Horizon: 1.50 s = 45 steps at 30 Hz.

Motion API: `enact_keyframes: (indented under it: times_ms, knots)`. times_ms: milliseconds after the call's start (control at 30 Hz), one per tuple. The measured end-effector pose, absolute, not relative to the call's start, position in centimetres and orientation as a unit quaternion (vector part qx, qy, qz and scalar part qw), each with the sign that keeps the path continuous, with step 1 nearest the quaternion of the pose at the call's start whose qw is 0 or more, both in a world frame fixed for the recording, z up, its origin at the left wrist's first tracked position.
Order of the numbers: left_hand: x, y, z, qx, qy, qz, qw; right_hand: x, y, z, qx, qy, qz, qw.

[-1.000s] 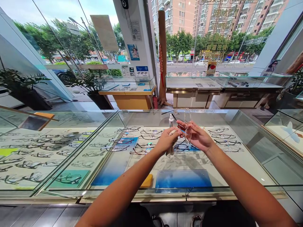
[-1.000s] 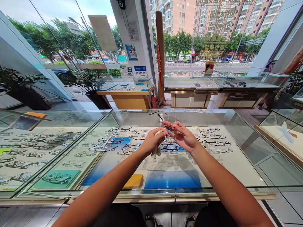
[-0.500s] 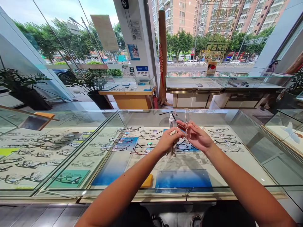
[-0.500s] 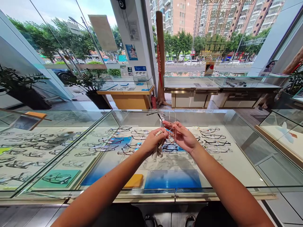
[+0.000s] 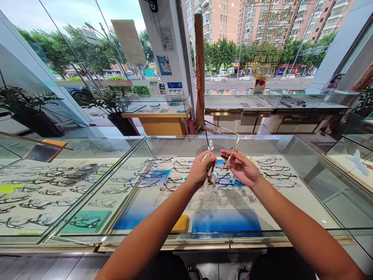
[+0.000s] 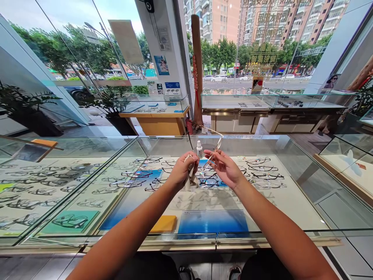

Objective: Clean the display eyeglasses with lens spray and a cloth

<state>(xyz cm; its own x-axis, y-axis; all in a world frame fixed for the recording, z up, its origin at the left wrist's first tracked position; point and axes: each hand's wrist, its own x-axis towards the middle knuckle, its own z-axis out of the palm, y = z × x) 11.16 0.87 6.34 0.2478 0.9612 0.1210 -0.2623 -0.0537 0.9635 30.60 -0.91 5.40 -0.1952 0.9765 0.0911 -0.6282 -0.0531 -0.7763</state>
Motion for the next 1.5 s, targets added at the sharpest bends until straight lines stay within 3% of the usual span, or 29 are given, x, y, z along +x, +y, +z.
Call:
enact_keyframes:
  times_ms: [633,933,1167,1367,1500]
  knots:
    - [10.5,1.9,6.3,0.450,0.399,0.597,0.531,29.6,-1.6,5.6,-0.296,-0.352,0.618,0.638]
    - [10.5,2.1,5.7,0.494,0.435,0.603,0.451,29.9,-1.9,6.6,-0.306,-0.362,0.543,0.693]
    - [9.2,4.5,6.2,0.604,0.483,0.521,0.360,32.8,-0.3,8.0,-0.294,-0.385,0.444,0.754]
    - [9.7,8.8,6.6,0.669,0.575,0.411,0.232,34.1,0.8,7.8,-0.312,-0.425,0.391,0.754]
    - [11.0,11.6,5.8,0.677,0.619,0.329,0.226,34.5,1.4,7.4,-0.326,-0.448,0.379,0.741]
